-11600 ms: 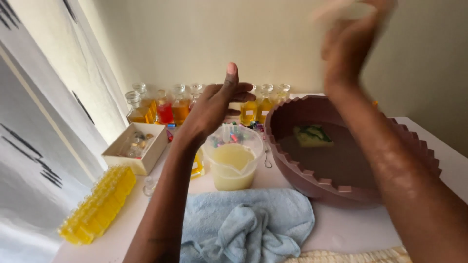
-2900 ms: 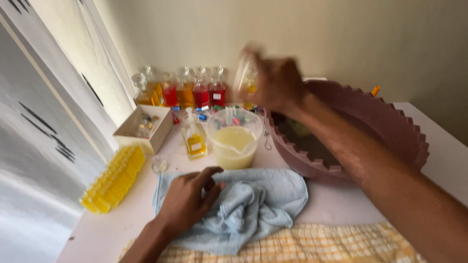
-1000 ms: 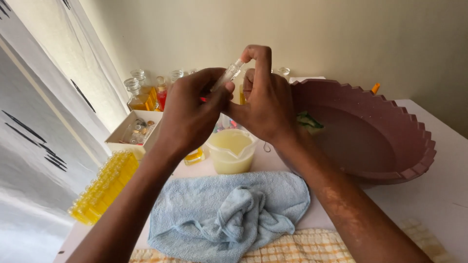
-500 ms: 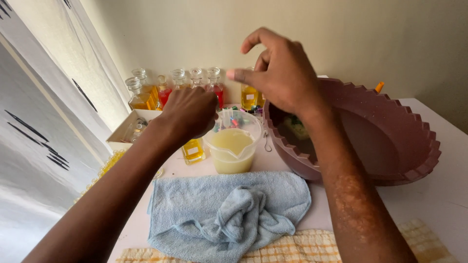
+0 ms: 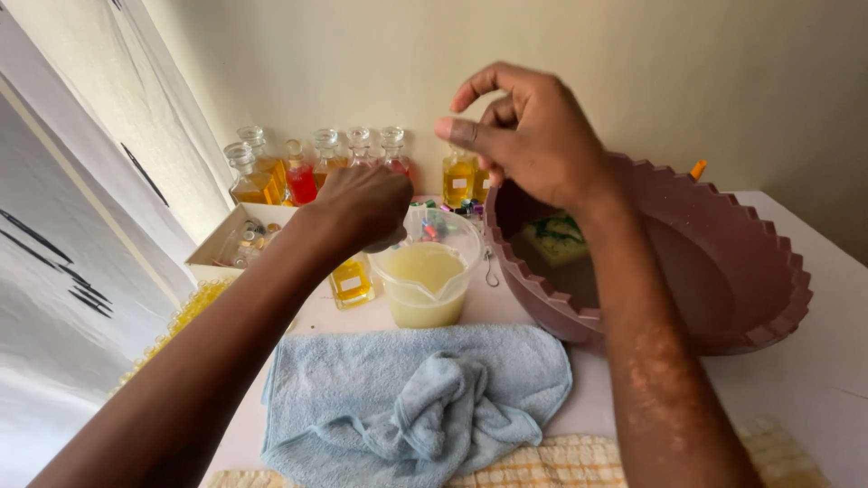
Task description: A person cleans a small perfume bottle by extracting its contents with a syringe and then washing it in a basin of water using a sponge.
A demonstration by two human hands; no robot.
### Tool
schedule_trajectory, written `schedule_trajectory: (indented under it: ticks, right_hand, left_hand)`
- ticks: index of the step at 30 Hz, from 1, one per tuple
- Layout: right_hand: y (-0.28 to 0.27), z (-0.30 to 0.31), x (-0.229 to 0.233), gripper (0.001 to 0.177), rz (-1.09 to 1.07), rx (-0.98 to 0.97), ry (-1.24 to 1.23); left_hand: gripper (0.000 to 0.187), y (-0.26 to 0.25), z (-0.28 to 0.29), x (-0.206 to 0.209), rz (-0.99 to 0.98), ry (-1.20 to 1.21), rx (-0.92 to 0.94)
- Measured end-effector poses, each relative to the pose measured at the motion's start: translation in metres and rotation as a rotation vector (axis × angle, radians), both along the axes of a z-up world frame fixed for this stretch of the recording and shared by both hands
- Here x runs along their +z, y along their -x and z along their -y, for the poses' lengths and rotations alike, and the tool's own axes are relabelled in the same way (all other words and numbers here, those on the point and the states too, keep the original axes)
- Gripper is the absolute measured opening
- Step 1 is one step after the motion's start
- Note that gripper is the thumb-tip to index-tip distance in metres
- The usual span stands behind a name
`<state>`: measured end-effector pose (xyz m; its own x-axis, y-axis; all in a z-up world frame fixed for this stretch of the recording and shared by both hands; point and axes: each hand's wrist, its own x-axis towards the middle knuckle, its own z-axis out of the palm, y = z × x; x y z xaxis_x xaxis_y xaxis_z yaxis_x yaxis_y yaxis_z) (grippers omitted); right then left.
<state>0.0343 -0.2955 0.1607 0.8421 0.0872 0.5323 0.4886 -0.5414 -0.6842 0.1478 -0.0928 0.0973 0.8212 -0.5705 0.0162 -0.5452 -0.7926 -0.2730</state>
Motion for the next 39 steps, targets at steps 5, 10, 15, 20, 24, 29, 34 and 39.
schedule_trajectory:
  ticks: [5, 10, 15, 20, 24, 29, 34, 39]
  right_hand:
    - [0.007, 0.008, 0.008, 0.022, -0.022, 0.003, 0.075]
    - [0.001, 0.021, -0.024, 0.018, -0.063, -0.047, 0.045]
    - [0.004, 0.029, -0.023, 0.018, -0.084, -0.085, 0.027]
    - [0.012, 0.039, -0.018, 0.019, -0.123, -0.226, 0.049]
    - [0.014, 0.046, -0.019, 0.018, -0.079, -0.219, 0.090]
    - [0.013, 0.050, -0.017, 0.019, -0.052, -0.237, 0.116]
    - [0.024, 0.059, -0.010, 0.021, -0.085, -0.252, 0.080]
    - [0.031, 0.071, -0.007, 0.021, -0.102, -0.336, 0.062]
  left_hand:
    - [0.024, -0.002, 0.010, 0.005, -0.034, 0.047, -0.014]
    - [0.043, 0.000, 0.011, 0.012, -0.061, 0.168, -0.024]
    - [0.019, 0.033, 0.003, 0.045, -0.251, 0.325, 0.117]
    - [0.024, 0.056, -0.013, 0.070, -0.396, 0.615, 0.152]
    - [0.016, 0.063, -0.020, 0.071, -0.366, 0.660, 0.231]
    - [0.016, 0.066, -0.020, 0.061, -0.375, 0.676, 0.167]
    - [0.020, 0.058, -0.020, 0.065, -0.383, 0.680, 0.095]
    - [0.024, 0.048, -0.012, 0.061, -0.359, 0.685, 0.039]
